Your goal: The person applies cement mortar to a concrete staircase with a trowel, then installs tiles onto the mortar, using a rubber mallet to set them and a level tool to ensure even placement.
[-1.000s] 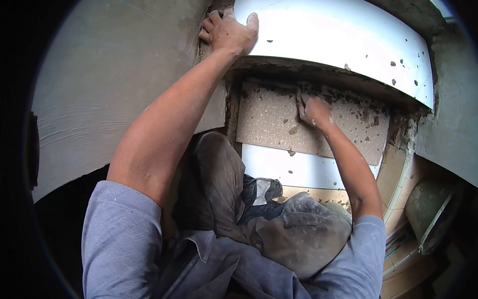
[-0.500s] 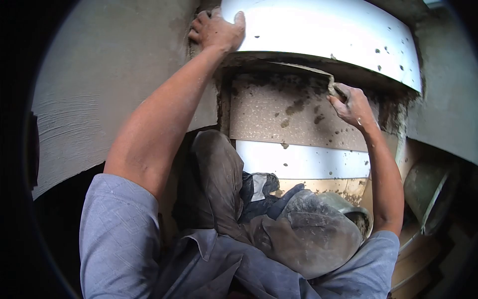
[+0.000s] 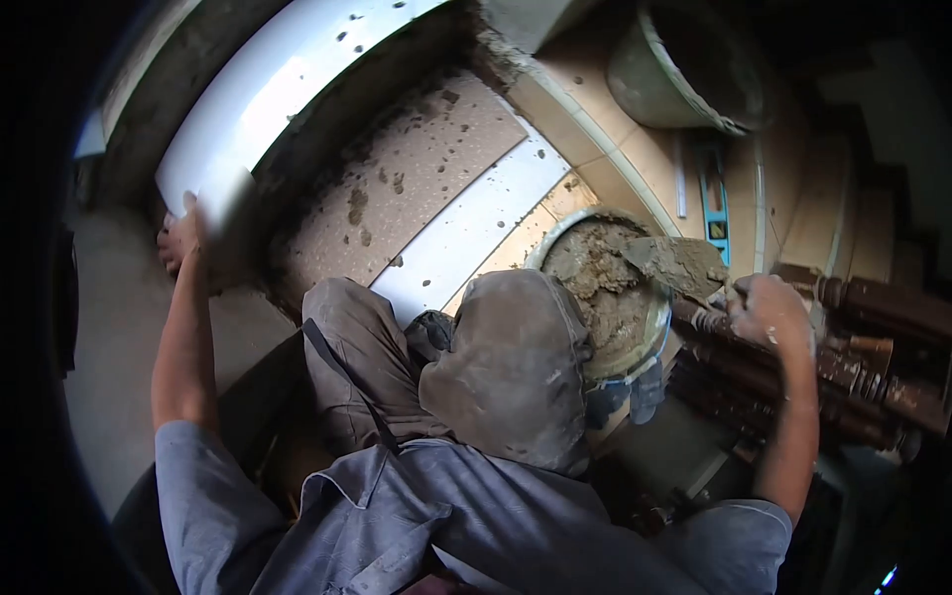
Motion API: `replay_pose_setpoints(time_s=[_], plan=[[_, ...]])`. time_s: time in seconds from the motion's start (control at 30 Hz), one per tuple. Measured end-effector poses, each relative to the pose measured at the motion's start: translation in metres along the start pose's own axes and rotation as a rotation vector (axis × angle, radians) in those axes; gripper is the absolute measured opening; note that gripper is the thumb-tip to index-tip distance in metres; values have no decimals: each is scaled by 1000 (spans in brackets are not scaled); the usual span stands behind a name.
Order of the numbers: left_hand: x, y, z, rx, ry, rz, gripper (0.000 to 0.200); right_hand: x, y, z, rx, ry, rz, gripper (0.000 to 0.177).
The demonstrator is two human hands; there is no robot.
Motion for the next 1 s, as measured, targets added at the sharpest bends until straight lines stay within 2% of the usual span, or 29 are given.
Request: replay_pose_setpoints(time_s=[0.03, 0.1, 0.2, 0.27, 0.33, 0.4, 0.47, 0.5, 0.6, 0.67, 0.73, 0.8, 0.87, 0.93, 1.0], plan=[[0, 2, -1, 10, -1, 3, 81, 33, -14, -15, -8, -11, 103, 26], [-1, 2, 0, 0, -8, 0, 80, 98, -39, -18, 106, -56, 115, 26], [-2, 5, -3, -13, 1, 3, 79, 176, -77, 21, -102, -44, 275, 29], [-3, 7, -5, -35, -16, 18, 78, 169, -63, 32, -242, -86, 200, 32], [-3, 7, -5, -30, 5, 13, 77, 180, -60, -7, -438, -342, 193, 27], [-7, 7, -3, -12, 18, 29, 77, 174, -30, -28, -71, -836, 609, 23], [-7, 9, -4, 7, 33, 37, 77, 189, -5, -41, -33, -1098, 670, 19], [-6, 10, -4, 12, 43, 33, 77, 210, 0, -47, -112, -1215, 626, 20], [-11, 13, -6, 5, 51, 46, 75, 220, 17, -29, -134, -1357, 520, 22], [-8, 12, -5, 4, 57, 10, 74, 216, 7, -22, -241, -1399, 431, 26], [-6, 12, -5, -1, 49, -3, 73, 181, 0, -8, -310, -1383, 320, 30], [-10, 15, -7, -3, 51, 6, 72, 129, -18, 7, -398, -1168, 283, 38], [-8, 12, -5, 11, 80, 8, 71, 90, -51, 31, -575, -863, 65, 38], [-10, 15, -5, 14, 101, 14, 72, 41, -73, 76, -659, -748, -14, 38], [-14, 18, -6, 12, 103, 49, 72, 4, -90, 121, -727, -657, 30, 38]])
Point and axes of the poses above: each hand's wrist, its own y-axis away from the middle knuckle, its own x-axis out of the palm, z = x × y, the point moved 2 cm from there along -y, towards the middle knuckle, and after that the axes turned 10 degrees about z, right-handed, at the moved point
